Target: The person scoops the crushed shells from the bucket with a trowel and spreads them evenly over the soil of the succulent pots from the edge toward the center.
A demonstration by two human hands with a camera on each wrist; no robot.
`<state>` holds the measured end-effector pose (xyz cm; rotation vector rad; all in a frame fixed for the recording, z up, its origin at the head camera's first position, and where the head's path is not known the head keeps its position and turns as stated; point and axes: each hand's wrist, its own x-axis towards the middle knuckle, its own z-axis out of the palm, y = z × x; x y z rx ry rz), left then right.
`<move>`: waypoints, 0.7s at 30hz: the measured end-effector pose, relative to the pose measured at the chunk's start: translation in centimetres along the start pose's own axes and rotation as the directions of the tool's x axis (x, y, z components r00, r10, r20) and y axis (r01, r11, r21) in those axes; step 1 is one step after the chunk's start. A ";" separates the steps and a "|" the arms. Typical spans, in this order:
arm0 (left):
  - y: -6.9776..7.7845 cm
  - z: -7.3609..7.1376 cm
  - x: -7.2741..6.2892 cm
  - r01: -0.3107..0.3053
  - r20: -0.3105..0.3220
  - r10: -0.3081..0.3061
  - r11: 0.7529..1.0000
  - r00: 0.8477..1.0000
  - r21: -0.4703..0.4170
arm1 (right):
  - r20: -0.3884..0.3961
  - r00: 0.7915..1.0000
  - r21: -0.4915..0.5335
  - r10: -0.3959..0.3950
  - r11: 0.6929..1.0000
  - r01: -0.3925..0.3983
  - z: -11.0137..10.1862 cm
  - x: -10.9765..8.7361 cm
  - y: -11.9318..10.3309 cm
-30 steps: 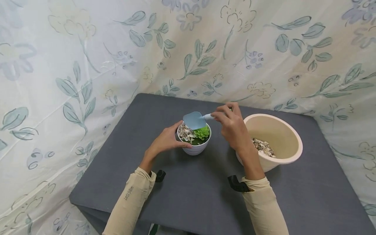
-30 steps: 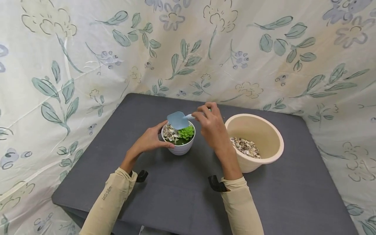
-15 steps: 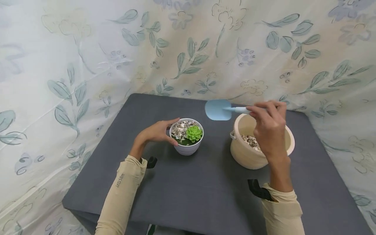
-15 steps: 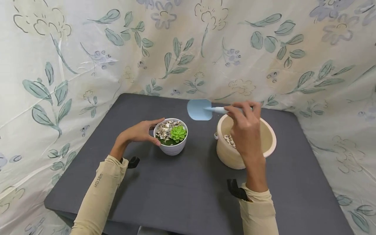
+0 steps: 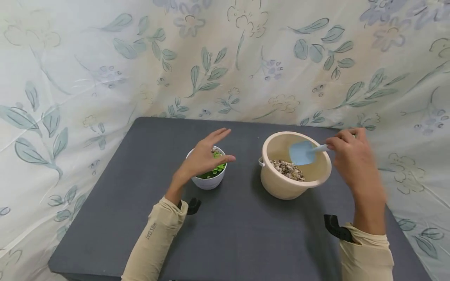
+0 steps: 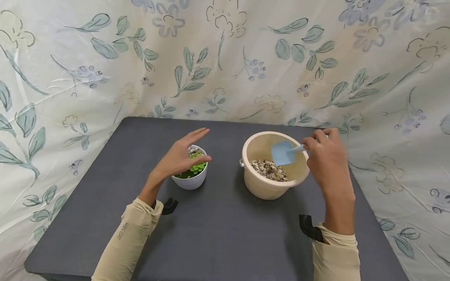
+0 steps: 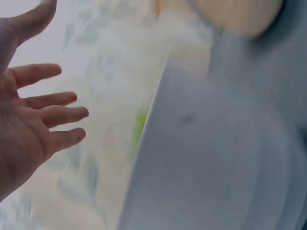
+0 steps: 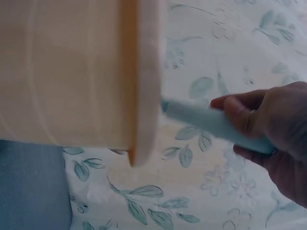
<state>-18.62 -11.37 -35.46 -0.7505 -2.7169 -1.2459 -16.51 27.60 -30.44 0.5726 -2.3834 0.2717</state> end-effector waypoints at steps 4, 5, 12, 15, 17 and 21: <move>2.3 3.8 1.7 -0.076 0.037 0.075 0.997 0.996 0.012 | 0.119 0.993 -0.099 -0.006 0.995 0.017 1.2 0.2 0.0; 2.7 4.8 2.1 -0.083 0.053 0.082 0.996 0.995 0.013 | 0.142 0.990 -0.117 -0.006 0.993 0.023 1.5 0.2 -0.1; 3.9 9.6 3.3 -0.079 0.152 0.072 0.996 0.986 0.038 | 0.337 0.941 -0.212 0.018 0.976 0.057 3.5 0.1 -0.7; 4.1 10.2 3.4 -0.077 0.142 0.069 0.996 0.987 0.050 | 0.375 0.926 -0.246 0.049 0.968 0.049 3.7 0.1 -0.9; 4.1 10.3 3.5 -0.082 0.118 0.075 0.995 0.990 0.050 | 0.379 0.923 -0.268 0.070 0.963 0.037 3.7 0.1 -0.9; 4.1 10.4 3.4 -0.093 0.096 0.088 0.994 0.992 0.052 | 0.402 0.909 -0.270 0.108 0.963 0.005 4.0 0.0 -0.8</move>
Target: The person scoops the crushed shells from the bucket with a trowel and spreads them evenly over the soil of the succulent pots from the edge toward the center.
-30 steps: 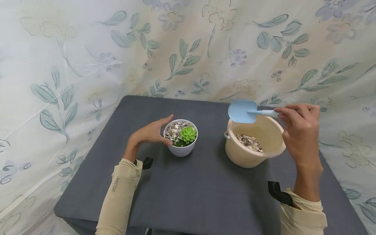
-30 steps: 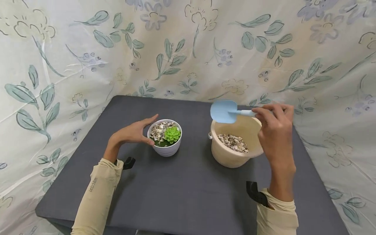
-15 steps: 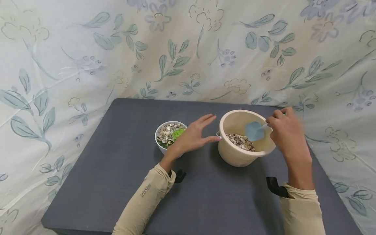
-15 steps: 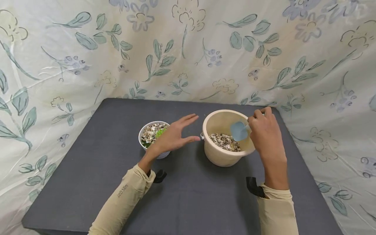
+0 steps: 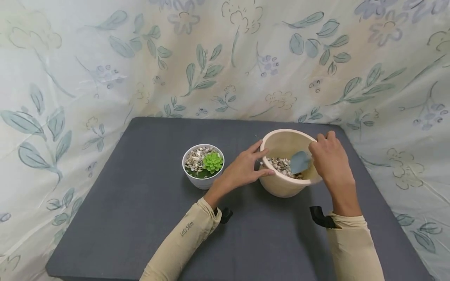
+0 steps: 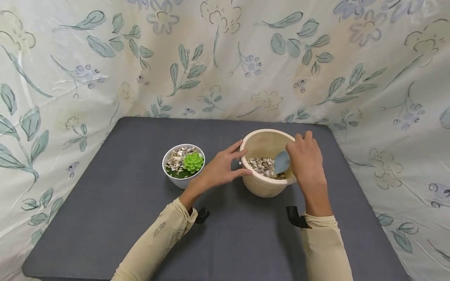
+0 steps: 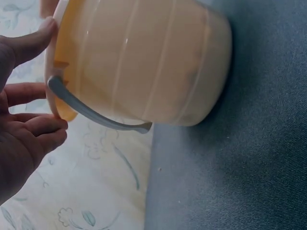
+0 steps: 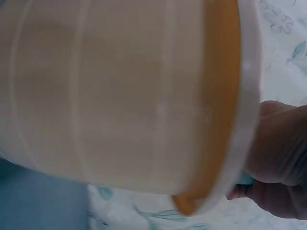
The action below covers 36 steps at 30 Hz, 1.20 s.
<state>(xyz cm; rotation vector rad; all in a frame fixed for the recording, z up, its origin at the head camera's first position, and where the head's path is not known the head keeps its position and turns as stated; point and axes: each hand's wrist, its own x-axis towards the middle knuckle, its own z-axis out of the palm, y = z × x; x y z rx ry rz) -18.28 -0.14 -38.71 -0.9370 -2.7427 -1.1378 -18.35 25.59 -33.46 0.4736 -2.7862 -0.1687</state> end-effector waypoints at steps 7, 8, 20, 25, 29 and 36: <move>-0.1 -0.1 0.1 0.009 -0.002 -0.009 1.000 1.000 -0.018 | 0.006 0.999 0.169 -0.037 0.985 0.035 1.4 0.4 -0.2; -0.1 -0.1 0.1 0.014 -0.004 -0.014 0.999 1.000 -0.029 | -0.003 0.999 0.199 -0.042 0.979 0.042 1.5 0.4 -0.2; 0.0 0.2 -0.3 0.007 -0.009 -0.007 0.999 1.000 -0.047 | -0.053 0.994 0.461 0.096 0.885 -0.061 1.6 -0.8 0.0; -0.3 0.2 -0.3 -0.022 -0.023 0.021 0.999 1.000 -0.027 | -0.059 0.979 0.497 0.193 0.856 -0.139 1.1 -1.7 0.0; -0.5 0.3 -0.3 -0.035 -0.024 0.035 0.999 0.999 -0.031 | -0.044 0.962 0.523 0.271 0.826 -0.209 0.7 -2.4 0.3; -0.8 0.1 -0.4 -0.039 -0.008 0.039 0.998 0.999 -0.039 | -0.100 0.949 0.542 0.299 0.816 -0.200 0.3 -3.4 1.4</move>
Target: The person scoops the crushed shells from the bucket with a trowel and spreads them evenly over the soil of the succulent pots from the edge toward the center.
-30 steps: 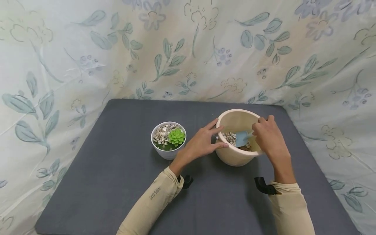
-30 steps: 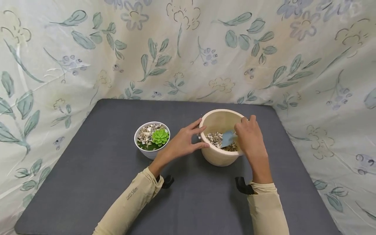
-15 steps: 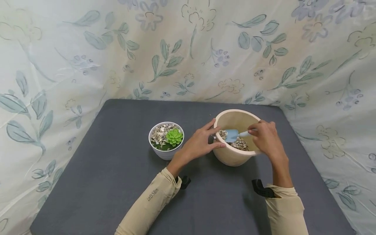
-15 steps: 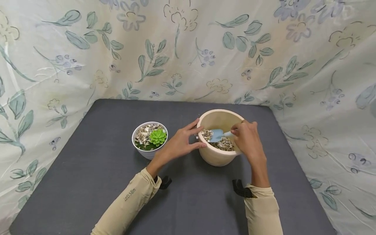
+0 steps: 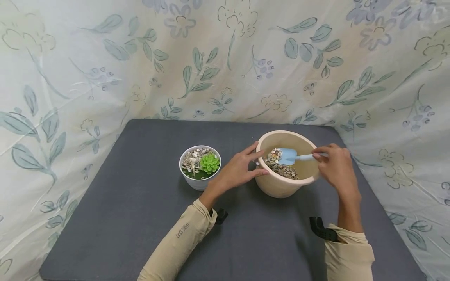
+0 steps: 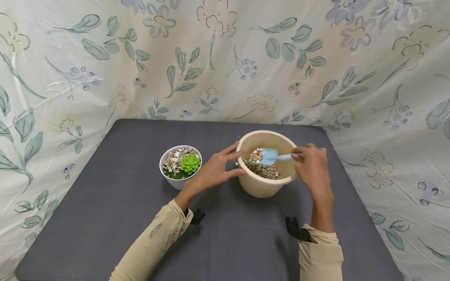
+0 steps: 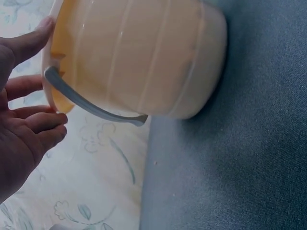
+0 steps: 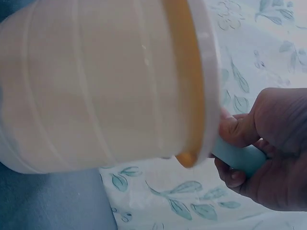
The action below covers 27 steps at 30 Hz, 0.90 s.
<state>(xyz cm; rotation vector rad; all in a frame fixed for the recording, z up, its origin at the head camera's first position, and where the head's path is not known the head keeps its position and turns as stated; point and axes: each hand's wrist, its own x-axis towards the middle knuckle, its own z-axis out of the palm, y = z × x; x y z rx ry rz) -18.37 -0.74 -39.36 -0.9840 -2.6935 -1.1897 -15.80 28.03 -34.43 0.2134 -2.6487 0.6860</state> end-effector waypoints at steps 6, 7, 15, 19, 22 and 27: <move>-0.1 -0.7 -0.7 0.003 0.014 -0.003 1.000 1.000 -0.006 | -0.007 0.999 -0.006 0.035 0.999 -0.035 -1.6 -0.4 0.2; -0.1 -0.9 -0.9 0.007 0.006 -0.007 1.000 1.000 -0.013 | -0.006 0.999 -0.010 0.050 0.999 -0.050 -1.8 -0.4 0.1; -1.4 -3.6 -3.8 0.036 -0.110 -0.036 0.999 0.993 -0.005 | -0.050 0.987 -0.021 0.150 0.988 -0.151 -3.4 -0.5 -1.1; -2.4 -5.2 -5.4 0.059 -0.170 -0.054 0.998 0.984 0.024 | -0.078 0.991 -0.008 0.108 0.994 -0.109 -3.4 -0.1 -1.9; -3.2 -6.4 -6.5 0.102 -0.210 -0.091 0.994 0.973 0.041 | -0.102 0.993 0.016 0.057 0.998 -0.056 -3.1 0.4 -2.8; -4.4 -8.3 -8.4 0.173 -0.270 -0.157 0.984 0.950 0.036 | -0.106 0.994 0.071 -0.011 0.997 0.018 -2.2 1.6 -5.0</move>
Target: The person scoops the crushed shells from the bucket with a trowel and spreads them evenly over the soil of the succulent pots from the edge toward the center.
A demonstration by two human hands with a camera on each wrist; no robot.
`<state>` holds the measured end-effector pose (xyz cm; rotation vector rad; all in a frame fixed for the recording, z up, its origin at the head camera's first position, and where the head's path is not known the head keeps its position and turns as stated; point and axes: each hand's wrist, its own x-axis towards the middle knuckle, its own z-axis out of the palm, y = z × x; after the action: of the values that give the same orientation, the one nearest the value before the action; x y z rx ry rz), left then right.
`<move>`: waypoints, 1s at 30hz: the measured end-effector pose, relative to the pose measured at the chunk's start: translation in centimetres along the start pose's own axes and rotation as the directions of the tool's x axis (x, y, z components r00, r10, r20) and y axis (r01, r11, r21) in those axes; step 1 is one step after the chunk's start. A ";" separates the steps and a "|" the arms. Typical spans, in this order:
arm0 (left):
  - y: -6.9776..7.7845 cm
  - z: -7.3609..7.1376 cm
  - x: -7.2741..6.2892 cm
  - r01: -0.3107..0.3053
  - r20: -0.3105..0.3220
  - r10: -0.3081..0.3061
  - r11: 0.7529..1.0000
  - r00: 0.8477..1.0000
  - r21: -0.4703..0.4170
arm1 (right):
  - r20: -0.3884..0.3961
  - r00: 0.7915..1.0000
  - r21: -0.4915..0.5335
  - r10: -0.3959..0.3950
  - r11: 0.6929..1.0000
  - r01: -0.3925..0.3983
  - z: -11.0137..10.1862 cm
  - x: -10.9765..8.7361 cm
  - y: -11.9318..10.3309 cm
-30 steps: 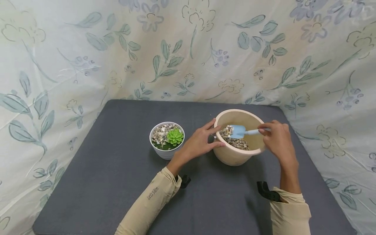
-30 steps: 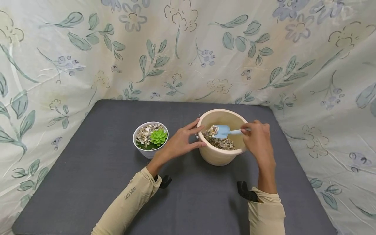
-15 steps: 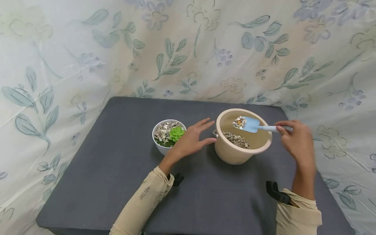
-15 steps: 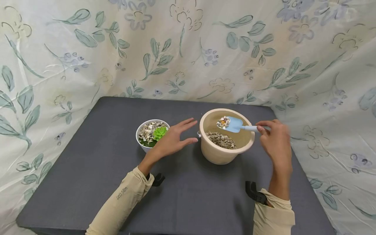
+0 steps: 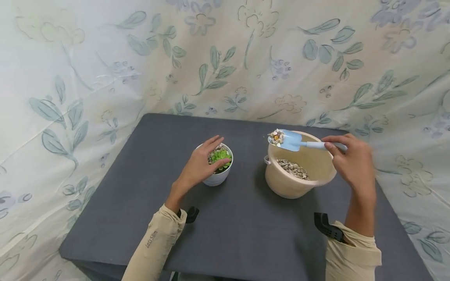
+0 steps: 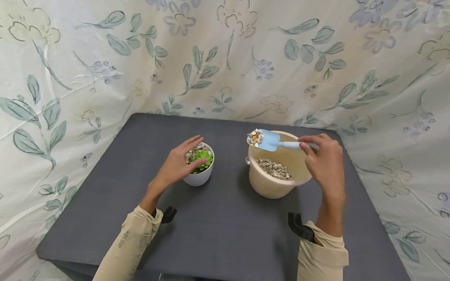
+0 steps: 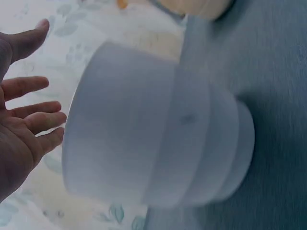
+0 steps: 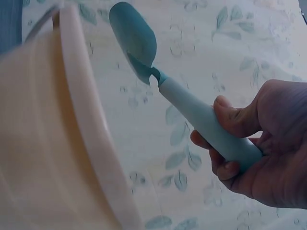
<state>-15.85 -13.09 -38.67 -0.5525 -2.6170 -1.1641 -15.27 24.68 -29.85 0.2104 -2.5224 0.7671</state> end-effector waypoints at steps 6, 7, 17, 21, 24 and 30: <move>-1.7 -1.6 -1.3 0.062 0.001 -0.062 0.998 0.998 0.026 | 0.064 0.998 0.073 -0.029 0.997 0.024 2.1 0.8 -2.8; -1.9 -1.8 -1.6 0.075 0.010 -0.076 0.997 0.997 0.028 | 0.076 0.996 0.087 -0.038 0.996 0.032 2.6 0.9 -3.2; -4.2 -2.4 -3.5 0.186 0.127 -0.189 0.982 0.974 0.035 | 0.141 0.978 0.260 -0.156 0.959 0.116 7.9 1.0 -6.9; -4.8 -2.2 -3.6 0.207 0.140 -0.208 0.978 0.968 0.022 | 0.168 0.965 0.279 -0.203 0.948 0.151 10.3 0.7 -7.7; -5.2 -1.9 -3.6 0.220 0.136 -0.218 0.976 0.967 0.003 | 0.179 0.950 0.288 -0.254 0.937 0.197 12.0 0.4 -8.3; -5.9 -1.7 -4.0 0.273 0.100 -0.269 0.962 0.958 -0.030 | 0.112 0.891 0.248 -0.441 0.880 0.404 14.8 0.1 -9.9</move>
<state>-14.61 -18.99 -42.87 -0.2670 -2.8233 -1.3045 -18.65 8.25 -35.72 0.9071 -2.4022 0.8677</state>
